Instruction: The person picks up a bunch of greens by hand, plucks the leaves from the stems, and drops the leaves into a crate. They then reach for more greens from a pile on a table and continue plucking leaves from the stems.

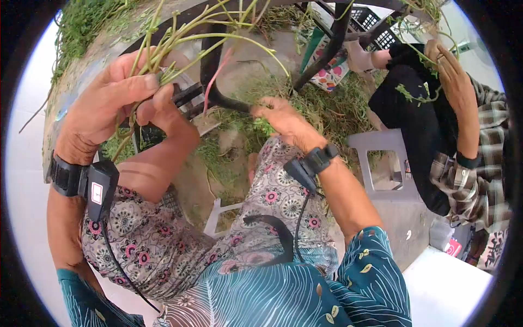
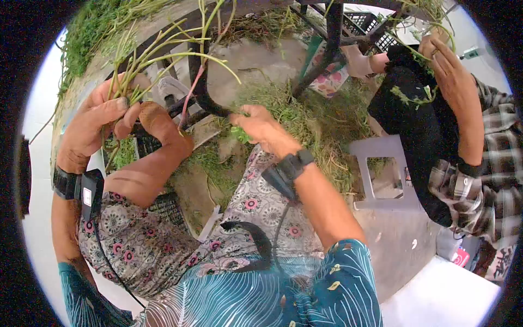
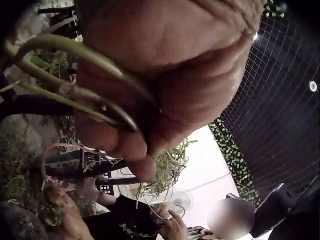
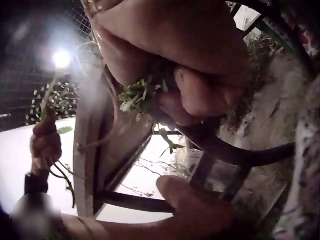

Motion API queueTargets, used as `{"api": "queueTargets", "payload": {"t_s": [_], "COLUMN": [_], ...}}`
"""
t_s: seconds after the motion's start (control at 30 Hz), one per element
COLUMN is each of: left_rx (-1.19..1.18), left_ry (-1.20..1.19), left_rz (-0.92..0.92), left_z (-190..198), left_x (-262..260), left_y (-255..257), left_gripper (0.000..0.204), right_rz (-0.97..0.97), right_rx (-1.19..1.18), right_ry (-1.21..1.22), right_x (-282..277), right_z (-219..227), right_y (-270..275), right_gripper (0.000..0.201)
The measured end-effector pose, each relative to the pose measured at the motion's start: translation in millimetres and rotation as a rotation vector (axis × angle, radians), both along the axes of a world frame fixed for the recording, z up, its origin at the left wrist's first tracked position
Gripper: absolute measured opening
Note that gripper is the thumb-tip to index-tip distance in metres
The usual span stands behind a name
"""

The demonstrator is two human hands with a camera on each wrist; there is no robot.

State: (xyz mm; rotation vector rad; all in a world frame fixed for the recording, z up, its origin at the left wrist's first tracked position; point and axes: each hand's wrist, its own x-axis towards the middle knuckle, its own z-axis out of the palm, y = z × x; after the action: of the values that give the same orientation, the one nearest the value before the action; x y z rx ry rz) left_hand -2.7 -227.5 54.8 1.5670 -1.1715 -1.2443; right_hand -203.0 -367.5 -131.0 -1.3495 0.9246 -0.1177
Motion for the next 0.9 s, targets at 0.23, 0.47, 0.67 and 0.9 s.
{"api": "queueTargets", "payload": {"t_s": [0.23,0.47,0.67,0.9], "left_rx": [0.0,0.048,-0.011,-0.059], "left_ry": [-0.025,0.136,0.104,0.05], "left_rz": [-0.016,0.011,0.09,0.014], "left_z": [4.4,12.0,3.9,9.3], "left_x": [-4.5,2.5,2.6,-4.7], "left_y": [1.8,2.7,1.0,-0.3], "left_gripper": [0.048,0.023,0.023,0.026], "right_rz": [0.115,0.079,0.041,0.047], "right_rx": [0.106,0.127,0.222,0.228], "right_ry": [0.158,0.114,0.141,0.111], "right_x": [-7.1,-11.8,-17.8,-7.6], "right_z": [-41.1,-33.6,-27.1,-7.5], "right_y": [-2.6,-1.7,-4.5,3.9], "right_gripper": [0.054,0.06,0.06,0.059]}}
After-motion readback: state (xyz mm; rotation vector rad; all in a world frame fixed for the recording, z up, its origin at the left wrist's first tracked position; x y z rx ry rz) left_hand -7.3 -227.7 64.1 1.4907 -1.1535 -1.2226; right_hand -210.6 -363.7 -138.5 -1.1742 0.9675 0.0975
